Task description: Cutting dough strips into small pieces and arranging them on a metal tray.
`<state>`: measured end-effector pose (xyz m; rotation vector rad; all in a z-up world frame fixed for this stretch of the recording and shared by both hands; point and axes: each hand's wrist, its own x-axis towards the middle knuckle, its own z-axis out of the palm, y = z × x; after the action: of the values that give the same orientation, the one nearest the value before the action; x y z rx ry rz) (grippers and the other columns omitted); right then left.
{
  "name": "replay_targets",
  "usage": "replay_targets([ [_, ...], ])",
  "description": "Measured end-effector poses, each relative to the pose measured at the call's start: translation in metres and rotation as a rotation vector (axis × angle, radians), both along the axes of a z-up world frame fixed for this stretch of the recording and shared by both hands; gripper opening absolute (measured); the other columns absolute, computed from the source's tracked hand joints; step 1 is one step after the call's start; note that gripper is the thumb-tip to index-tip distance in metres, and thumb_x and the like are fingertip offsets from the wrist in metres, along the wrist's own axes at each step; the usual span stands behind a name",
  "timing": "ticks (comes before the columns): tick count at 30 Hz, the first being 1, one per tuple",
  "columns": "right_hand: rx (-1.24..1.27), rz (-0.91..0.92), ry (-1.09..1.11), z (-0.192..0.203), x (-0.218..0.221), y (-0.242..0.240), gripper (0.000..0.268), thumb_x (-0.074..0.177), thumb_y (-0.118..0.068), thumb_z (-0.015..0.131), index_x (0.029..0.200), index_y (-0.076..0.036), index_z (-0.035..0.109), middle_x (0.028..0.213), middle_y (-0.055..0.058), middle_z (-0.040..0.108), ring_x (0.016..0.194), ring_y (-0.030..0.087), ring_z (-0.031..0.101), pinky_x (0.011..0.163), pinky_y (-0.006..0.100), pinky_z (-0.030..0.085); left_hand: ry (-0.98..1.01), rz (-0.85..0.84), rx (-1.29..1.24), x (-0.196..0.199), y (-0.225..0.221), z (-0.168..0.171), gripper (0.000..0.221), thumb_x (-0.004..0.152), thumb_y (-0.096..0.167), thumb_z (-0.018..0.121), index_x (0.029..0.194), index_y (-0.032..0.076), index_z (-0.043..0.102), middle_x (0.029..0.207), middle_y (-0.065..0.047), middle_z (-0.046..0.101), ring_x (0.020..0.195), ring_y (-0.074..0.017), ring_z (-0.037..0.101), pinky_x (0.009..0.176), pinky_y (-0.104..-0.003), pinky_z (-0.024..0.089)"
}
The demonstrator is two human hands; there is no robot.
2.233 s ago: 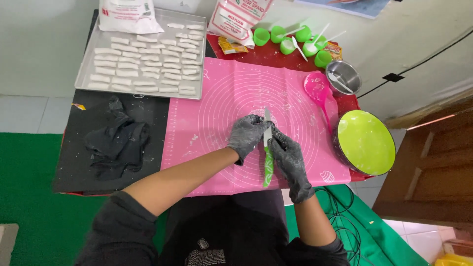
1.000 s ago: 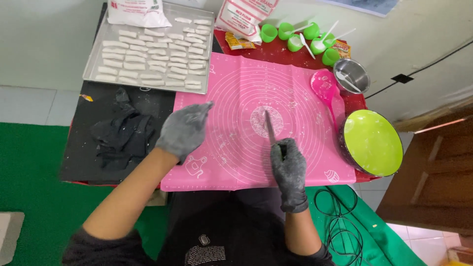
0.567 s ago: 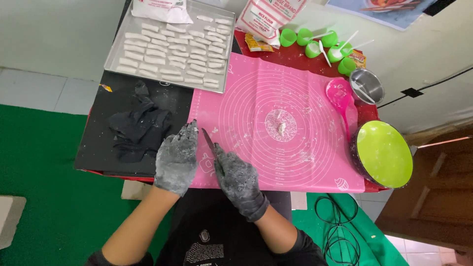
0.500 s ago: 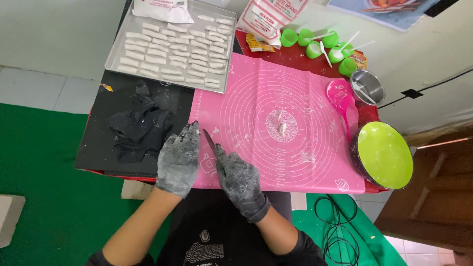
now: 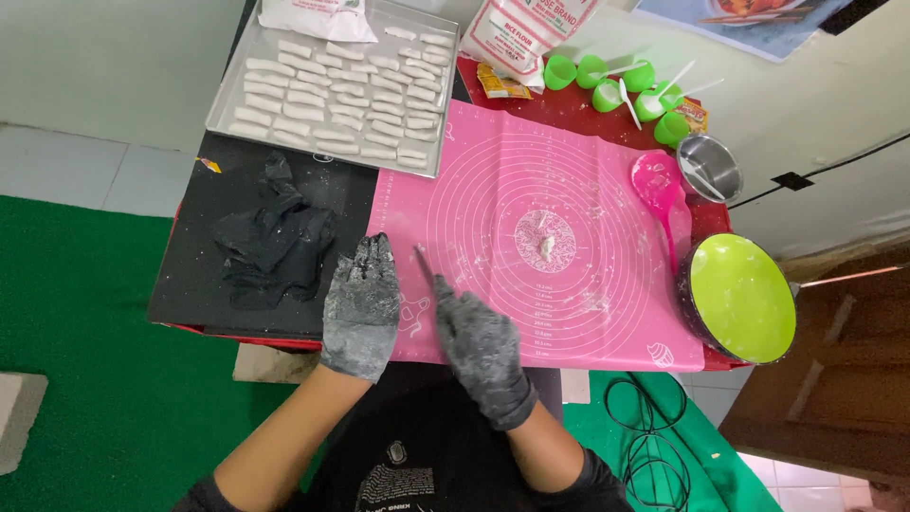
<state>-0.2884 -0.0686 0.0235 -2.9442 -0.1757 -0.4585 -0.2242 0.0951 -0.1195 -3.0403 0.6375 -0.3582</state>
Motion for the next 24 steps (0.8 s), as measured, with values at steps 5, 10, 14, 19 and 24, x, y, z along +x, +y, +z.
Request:
replay_targets([
  [5, -0.075, -0.066, 0.071, -0.005, -0.001, -0.004, 0.036, 0.096, -0.036, 0.055, 0.128, -0.032, 0.071, 0.08, 0.008, 0.073, 0.074, 0.033, 0.074, 0.057, 0.048, 0.06, -0.032, 0.022, -0.001, 0.001, -0.001, -0.003, 0.059, 0.102, 0.025, 0.043, 0.157, 0.007, 0.038, 0.163, -0.016, 0.039, 0.152, -0.0305, 0.034, 0.128, -0.048, 0.022],
  [10, -0.165, -0.063, -0.034, -0.023, -0.002, -0.021, 0.028, 0.097, -0.036, 0.058, 0.117, -0.027, 0.077, 0.079, 0.004, 0.074, 0.075, 0.028, 0.075, 0.057, 0.041, 0.06, -0.016, 0.061, -0.066, -0.001, -0.006, 0.004, 0.059, 0.104, 0.028, 0.04, 0.158, 0.005, 0.036, 0.165, -0.015, 0.037, 0.153, -0.0304, 0.032, 0.13, -0.046, 0.017],
  [14, -0.173, 0.001, -0.032, -0.02, -0.01, -0.006, 0.025, 0.095, -0.039, 0.06, 0.113, -0.034, 0.076, 0.074, 0.001, 0.069, 0.067, 0.027, 0.072, 0.05, 0.042, 0.058, 0.131, 0.174, -0.298, -0.005, -0.015, 0.018, 0.061, 0.11, 0.036, 0.029, 0.159, 0.001, 0.035, 0.165, -0.01, 0.04, 0.151, -0.0275, 0.034, 0.132, -0.036, 0.006],
  [19, -0.164, -0.028, -0.023, -0.038, -0.007, -0.026, 0.029, 0.095, -0.039, 0.06, 0.116, -0.029, 0.077, 0.091, 0.005, 0.078, 0.095, 0.027, 0.075, 0.067, 0.04, 0.061, 0.078, 0.124, -0.236, -0.005, -0.009, 0.014, 0.062, 0.105, 0.034, 0.036, 0.159, 0.003, 0.035, 0.165, -0.011, 0.039, 0.152, -0.0284, 0.033, 0.13, -0.04, 0.011],
  [24, -1.06, -0.062, -0.594, 0.012, -0.006, -0.007, 0.058, 0.11, -0.002, 0.047, 0.163, -0.022, 0.035, 0.07, -0.008, 0.031, 0.056, 0.008, 0.033, 0.048, 0.027, 0.041, 0.009, 0.063, -0.169, -0.004, 0.0, -0.001, 0.065, 0.099, 0.03, 0.045, 0.158, 0.005, 0.036, 0.166, -0.013, 0.037, 0.152, -0.0295, 0.033, 0.128, -0.047, 0.018],
])
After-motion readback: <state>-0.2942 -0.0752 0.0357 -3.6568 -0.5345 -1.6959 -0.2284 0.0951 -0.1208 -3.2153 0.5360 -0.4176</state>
